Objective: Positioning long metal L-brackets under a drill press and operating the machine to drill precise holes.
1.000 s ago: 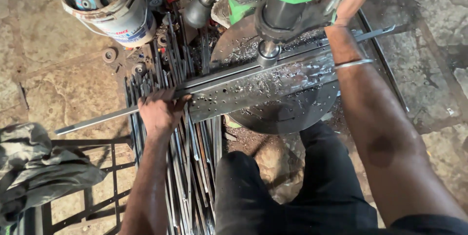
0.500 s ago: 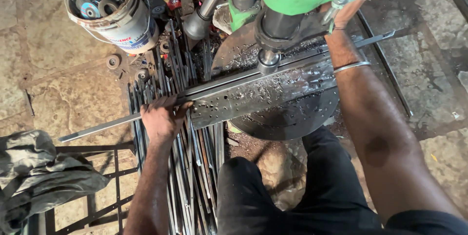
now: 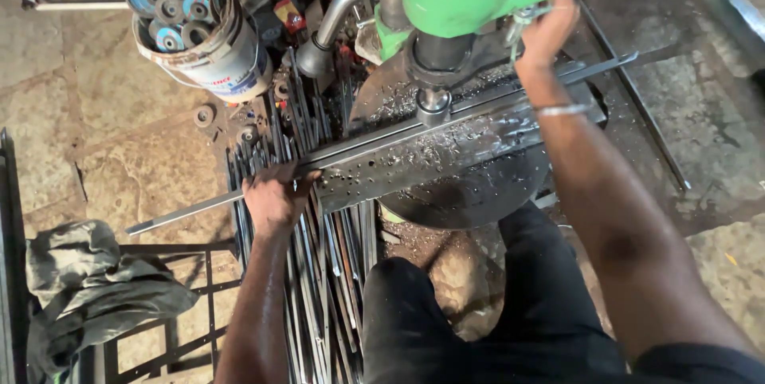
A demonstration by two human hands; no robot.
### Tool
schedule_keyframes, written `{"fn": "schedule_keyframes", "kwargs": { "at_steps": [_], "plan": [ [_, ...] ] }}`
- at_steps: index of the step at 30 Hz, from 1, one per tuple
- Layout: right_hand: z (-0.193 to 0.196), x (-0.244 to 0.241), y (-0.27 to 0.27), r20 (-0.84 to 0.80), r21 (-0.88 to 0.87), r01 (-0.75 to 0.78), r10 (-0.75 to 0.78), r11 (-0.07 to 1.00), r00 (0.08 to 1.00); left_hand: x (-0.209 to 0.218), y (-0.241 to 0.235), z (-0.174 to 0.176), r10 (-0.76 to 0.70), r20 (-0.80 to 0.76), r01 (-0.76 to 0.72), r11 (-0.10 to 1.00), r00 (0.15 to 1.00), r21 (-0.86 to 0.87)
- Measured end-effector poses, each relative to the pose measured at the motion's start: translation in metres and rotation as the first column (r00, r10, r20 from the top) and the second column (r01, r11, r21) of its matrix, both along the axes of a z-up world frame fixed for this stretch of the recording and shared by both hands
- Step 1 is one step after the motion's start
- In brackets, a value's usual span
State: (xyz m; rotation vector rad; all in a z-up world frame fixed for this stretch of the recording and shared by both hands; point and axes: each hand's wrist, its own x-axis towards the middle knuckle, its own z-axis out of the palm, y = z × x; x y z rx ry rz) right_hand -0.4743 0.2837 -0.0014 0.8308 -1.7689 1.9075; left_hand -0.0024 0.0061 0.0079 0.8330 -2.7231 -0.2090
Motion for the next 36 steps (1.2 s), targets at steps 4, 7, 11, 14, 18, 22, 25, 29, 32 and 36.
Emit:
{"fn": "schedule_keyframes", "kwargs": {
  "at_steps": [4,7,11,14,18,22,25,29,32,36],
  "plan": [
    [0.093,0.144,0.064,0.059,0.282,0.193,-0.217,0.940,0.974,-0.002,-0.004,0.001,0.013,0.122,-0.026,0.994,0.992,0.104],
    [0.147,0.204,0.124,-0.088,0.560,0.273,-0.272,0.782,0.958,-0.002,-0.003,0.002,-0.017,0.070,0.011,0.997,0.997,0.074],
    [0.249,0.247,0.160,-0.127,0.667,0.214,-0.174,0.714,0.977,0.000,-0.003,0.021,-0.027,0.308,-0.007,0.994,0.951,0.108],
    [0.267,0.235,0.179,-0.019,0.689,0.103,-0.124,0.717,0.992,0.015,-0.008,0.055,-0.030,0.408,-0.073,0.970,0.913,0.234],
    [0.294,0.260,0.162,-0.567,0.744,0.518,-0.011,0.422,0.824,0.083,-0.071,0.048,-0.132,0.105,0.110,0.976,0.986,0.189],
    [0.295,0.255,0.163,0.187,0.529,-0.115,0.017,0.841,0.982,0.135,-0.124,0.009,-0.094,0.140,0.113,0.985,0.986,-0.131],
    [0.286,0.246,0.163,0.357,0.227,-0.327,0.234,0.917,0.904,0.129,-0.108,0.019,-0.024,0.344,0.052,0.996,0.939,-0.073],
    [0.271,0.242,0.165,0.290,0.287,-0.346,0.263,0.893,0.920,0.103,-0.053,0.029,0.042,0.445,-0.061,0.998,0.895,0.027],
    [0.226,0.215,0.169,0.334,-0.051,-0.485,0.472,0.873,0.815,0.082,-0.043,-0.006,-0.035,0.100,0.048,0.990,0.994,-0.133],
    [0.049,0.114,0.191,0.429,0.203,-0.351,0.240,0.914,0.871,0.042,-0.034,-0.011,0.080,0.185,-0.100,0.990,0.979,0.102]
  ]
}}
